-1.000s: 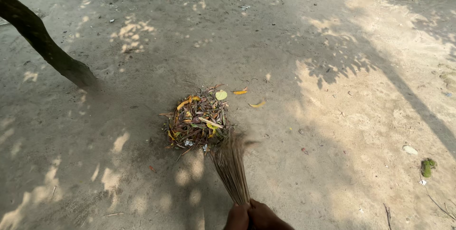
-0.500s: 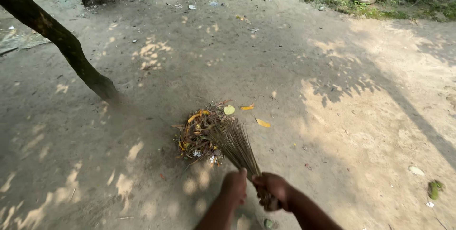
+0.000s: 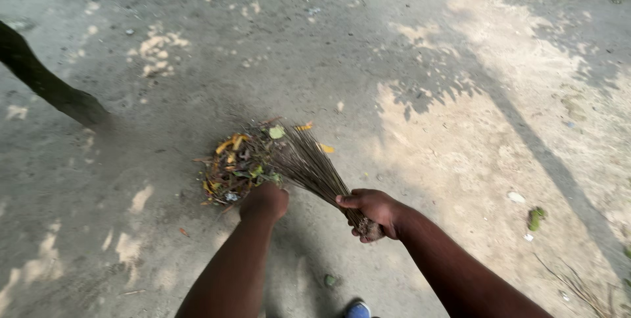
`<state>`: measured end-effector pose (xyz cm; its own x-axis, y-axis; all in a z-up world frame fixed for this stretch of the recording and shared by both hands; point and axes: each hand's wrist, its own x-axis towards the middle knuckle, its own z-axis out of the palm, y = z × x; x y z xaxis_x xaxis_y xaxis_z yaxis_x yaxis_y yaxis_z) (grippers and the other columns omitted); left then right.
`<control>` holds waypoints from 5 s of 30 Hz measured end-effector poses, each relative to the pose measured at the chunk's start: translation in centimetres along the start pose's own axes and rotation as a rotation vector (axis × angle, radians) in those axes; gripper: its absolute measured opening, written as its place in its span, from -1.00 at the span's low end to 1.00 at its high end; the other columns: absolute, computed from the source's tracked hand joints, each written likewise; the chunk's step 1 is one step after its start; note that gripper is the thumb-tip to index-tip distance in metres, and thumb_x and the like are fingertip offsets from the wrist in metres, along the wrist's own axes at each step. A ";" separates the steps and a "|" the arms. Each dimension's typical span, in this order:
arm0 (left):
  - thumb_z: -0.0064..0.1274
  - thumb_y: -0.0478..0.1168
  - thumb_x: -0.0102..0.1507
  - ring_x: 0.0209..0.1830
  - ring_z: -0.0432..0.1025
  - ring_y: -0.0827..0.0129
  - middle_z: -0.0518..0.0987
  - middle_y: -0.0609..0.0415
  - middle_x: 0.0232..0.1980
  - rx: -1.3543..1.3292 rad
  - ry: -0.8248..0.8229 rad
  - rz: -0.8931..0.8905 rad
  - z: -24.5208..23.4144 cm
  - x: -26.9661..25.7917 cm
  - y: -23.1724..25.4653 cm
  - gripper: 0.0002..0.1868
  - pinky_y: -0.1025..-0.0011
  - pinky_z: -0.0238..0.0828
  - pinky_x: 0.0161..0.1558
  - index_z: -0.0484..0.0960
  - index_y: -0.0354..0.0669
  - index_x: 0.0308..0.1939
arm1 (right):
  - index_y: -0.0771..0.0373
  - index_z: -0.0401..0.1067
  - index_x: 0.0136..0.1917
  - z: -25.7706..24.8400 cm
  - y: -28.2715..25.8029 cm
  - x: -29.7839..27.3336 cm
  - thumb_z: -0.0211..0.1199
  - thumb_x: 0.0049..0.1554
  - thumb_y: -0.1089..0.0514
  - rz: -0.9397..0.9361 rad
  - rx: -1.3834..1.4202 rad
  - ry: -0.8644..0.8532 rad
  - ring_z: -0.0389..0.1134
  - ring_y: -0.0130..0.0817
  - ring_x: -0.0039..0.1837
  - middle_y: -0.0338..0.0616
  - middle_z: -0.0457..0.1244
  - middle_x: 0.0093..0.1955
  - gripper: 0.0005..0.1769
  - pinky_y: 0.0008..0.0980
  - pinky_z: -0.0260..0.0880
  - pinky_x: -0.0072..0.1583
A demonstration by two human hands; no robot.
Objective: The person sweeps dry leaves and debris into a pile on the ground by hand using a stick broom and then sweeps the ground along a path.
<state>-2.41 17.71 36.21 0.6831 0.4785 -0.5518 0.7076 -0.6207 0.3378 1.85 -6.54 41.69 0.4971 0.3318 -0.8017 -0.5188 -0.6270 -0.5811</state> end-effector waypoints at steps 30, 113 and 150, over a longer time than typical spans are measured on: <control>-0.23 0.01 0.42 0.63 -0.06 0.09 0.15 0.03 0.58 0.417 -0.027 0.040 -3.5 24.6 3.2 -0.45 -0.10 -0.11 0.50 0.23 0.06 0.49 | -0.14 0.29 0.17 -17.6 -11.8 17.6 0.23 0.19 0.15 0.268 -0.224 0.052 0.14 -0.33 -0.46 -0.16 0.17 -0.45 -0.69 -0.29 0.22 -0.39; -0.01 -0.06 0.21 -0.34 0.58 0.14 0.62 -0.07 -0.21 -1.487 -0.420 -0.182 -60.0 125.9 87.2 -0.69 0.00 0.62 -0.33 0.56 -0.19 -0.11 | 0.43 0.34 0.16 -70.5 -120.9 96.5 -0.01 0.29 0.03 0.038 0.385 -0.070 0.52 -0.04 -0.06 0.14 0.40 0.00 -0.60 0.06 0.62 0.02; 0.03 -0.09 0.17 -0.47 0.51 0.12 0.59 -0.08 -0.34 -1.501 -0.344 -0.293 -99.9 210.5 114.2 -0.74 0.04 0.47 -0.45 0.60 -0.21 -0.23 | 0.40 0.34 0.12 -93.4 -191.1 158.9 -0.05 0.28 0.06 0.081 0.474 -0.120 0.46 -0.08 -0.13 0.11 0.36 -0.05 -0.65 0.00 0.56 -0.10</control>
<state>240.21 109.63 34.84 0.5706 0.1773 -0.8019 0.4727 0.7276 0.4972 244.98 100.14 38.39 0.3728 0.3915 -0.8413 -0.8255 -0.2741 -0.4933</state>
